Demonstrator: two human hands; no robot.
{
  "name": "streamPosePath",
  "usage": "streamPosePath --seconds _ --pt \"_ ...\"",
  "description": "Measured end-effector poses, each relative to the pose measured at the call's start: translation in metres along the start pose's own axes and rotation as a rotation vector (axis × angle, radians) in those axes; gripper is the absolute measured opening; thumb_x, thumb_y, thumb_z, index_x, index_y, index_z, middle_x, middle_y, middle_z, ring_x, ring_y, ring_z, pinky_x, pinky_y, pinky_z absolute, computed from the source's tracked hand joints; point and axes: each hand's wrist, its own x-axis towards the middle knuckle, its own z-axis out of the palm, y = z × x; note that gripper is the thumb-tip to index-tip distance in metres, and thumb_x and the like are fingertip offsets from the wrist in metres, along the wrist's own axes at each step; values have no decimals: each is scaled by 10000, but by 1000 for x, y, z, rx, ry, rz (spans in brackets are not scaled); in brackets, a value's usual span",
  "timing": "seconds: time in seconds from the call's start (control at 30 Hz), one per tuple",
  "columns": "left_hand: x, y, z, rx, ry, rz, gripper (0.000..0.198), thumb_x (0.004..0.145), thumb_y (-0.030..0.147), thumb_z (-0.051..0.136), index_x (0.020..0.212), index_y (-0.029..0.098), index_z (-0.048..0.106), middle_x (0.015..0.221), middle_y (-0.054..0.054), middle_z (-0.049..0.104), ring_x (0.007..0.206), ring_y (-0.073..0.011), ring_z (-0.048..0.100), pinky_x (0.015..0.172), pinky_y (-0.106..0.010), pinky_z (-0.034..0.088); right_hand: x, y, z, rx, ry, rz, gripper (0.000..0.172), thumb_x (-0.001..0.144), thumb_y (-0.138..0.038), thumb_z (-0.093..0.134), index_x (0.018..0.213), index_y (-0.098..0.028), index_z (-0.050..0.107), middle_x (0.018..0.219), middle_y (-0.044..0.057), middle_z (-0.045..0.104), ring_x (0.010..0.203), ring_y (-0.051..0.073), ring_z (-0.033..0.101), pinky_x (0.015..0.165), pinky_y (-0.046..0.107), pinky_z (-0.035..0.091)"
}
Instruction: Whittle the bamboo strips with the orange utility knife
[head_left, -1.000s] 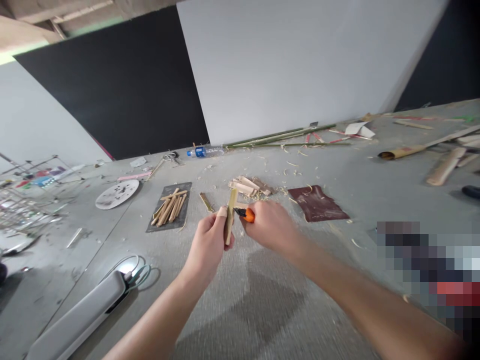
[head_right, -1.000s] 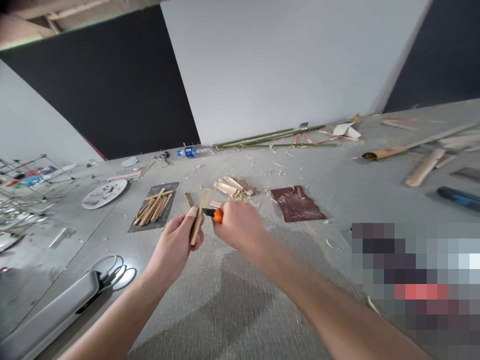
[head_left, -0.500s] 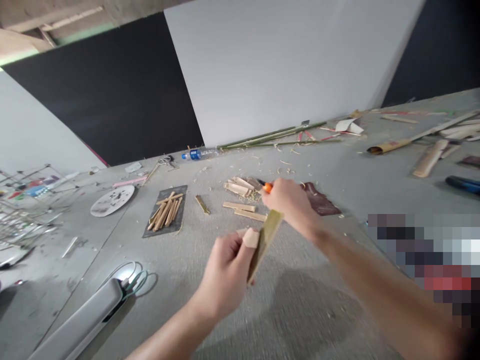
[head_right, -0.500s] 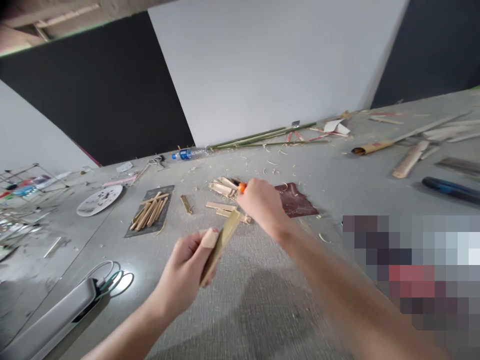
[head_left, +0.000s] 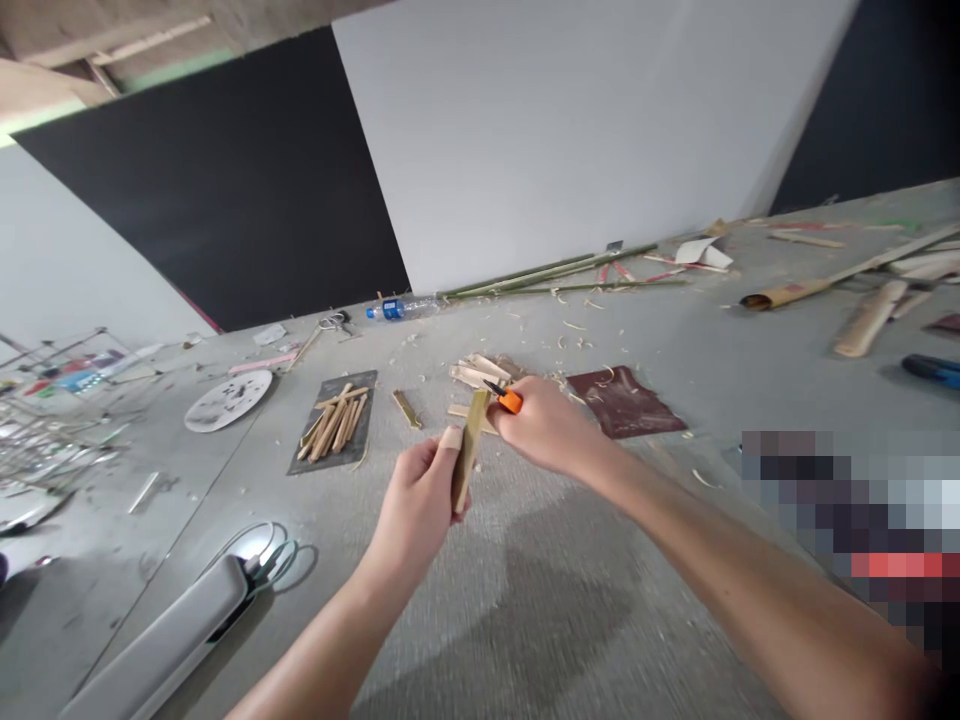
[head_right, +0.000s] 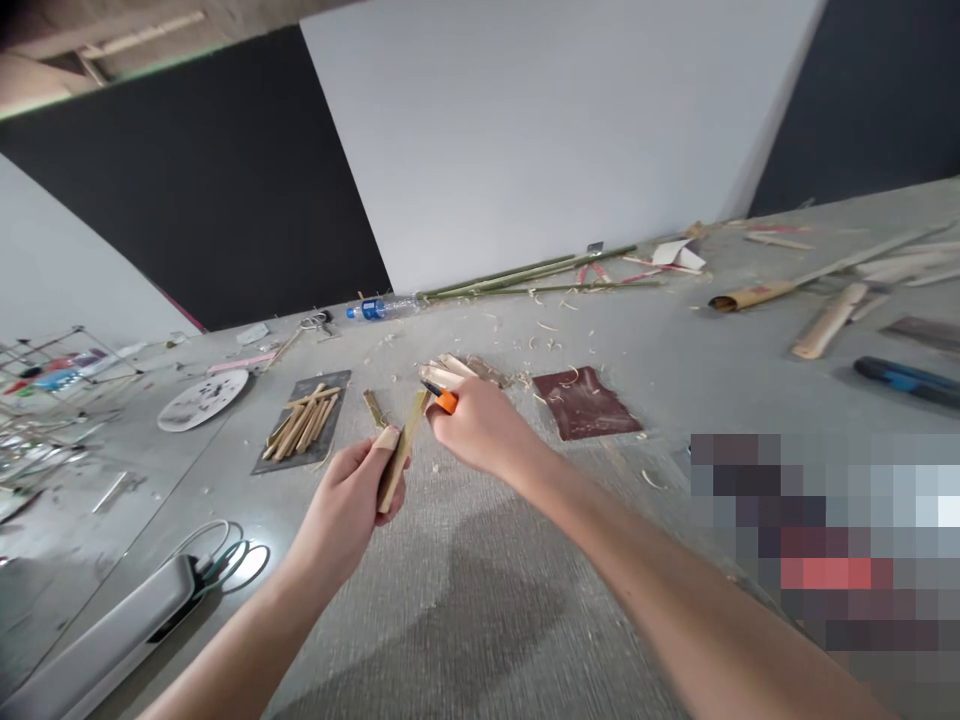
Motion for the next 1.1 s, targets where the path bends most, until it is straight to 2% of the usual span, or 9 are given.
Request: streamPosePath --seconds 0.07,0.13,0.33,0.43,0.6,0.77,0.9,1.1 --pt "0 1 0 -12 1 2 560 896 709 615 699 185 585 420 53 440 376 -76 353 386 -187 253 -1 -3 1 43 -37 -18 314 976 -283 573 680 -196 632 612 -12 608 507 101 481 489 261 354" --pt "0 2 -1 -24 4 10 559 902 707 611 704 185 586 419 55 436 381 -75 353 390 -185 256 -2 -5 2 70 -44 -23 321 946 -260 540 636 -208 602 585 -10 593 509 112 471 491 281 323" --pt "1 4 -3 -44 27 34 551 913 691 619 701 184 581 431 56 442 394 -73 362 396 -185 260 -5 -8 5 44 -5 34 246 920 -282 534 714 -219 653 637 16 634 569 153 513 529 297 307" --pt "2 3 -4 -52 31 31 547 917 685 622 707 181 587 434 54 444 393 -72 362 397 -186 257 -8 -12 7 14 -10 47 254 908 -275 557 669 -216 619 648 27 642 569 150 499 538 299 303" --pt "4 2 -6 -73 51 16 534 920 673 630 719 180 581 432 60 427 394 -69 357 404 -184 255 -12 -17 11 -37 -61 46 270 901 -245 604 635 -215 572 573 -19 549 529 133 436 523 293 279" --pt "5 0 -7 -99 78 22 537 920 685 630 743 179 593 435 62 427 408 -69 354 415 -179 266 -12 -17 13 -89 -59 36 285 940 -323 646 690 -202 583 596 -58 499 524 119 392 533 263 296" --pt "6 -2 -7 -131 68 50 544 915 705 630 764 183 594 446 69 424 408 -66 342 412 -181 256 -12 -16 13 -108 -46 1 240 854 -250 635 622 -209 591 567 -11 545 521 133 408 521 307 235" --pt "6 -2 -7 -155 44 97 551 921 702 634 729 190 564 442 70 428 396 -62 349 410 -187 268 -17 -21 10 -140 -52 -30 178 831 -229 631 655 -216 647 617 13 637 545 146 501 530 317 244"
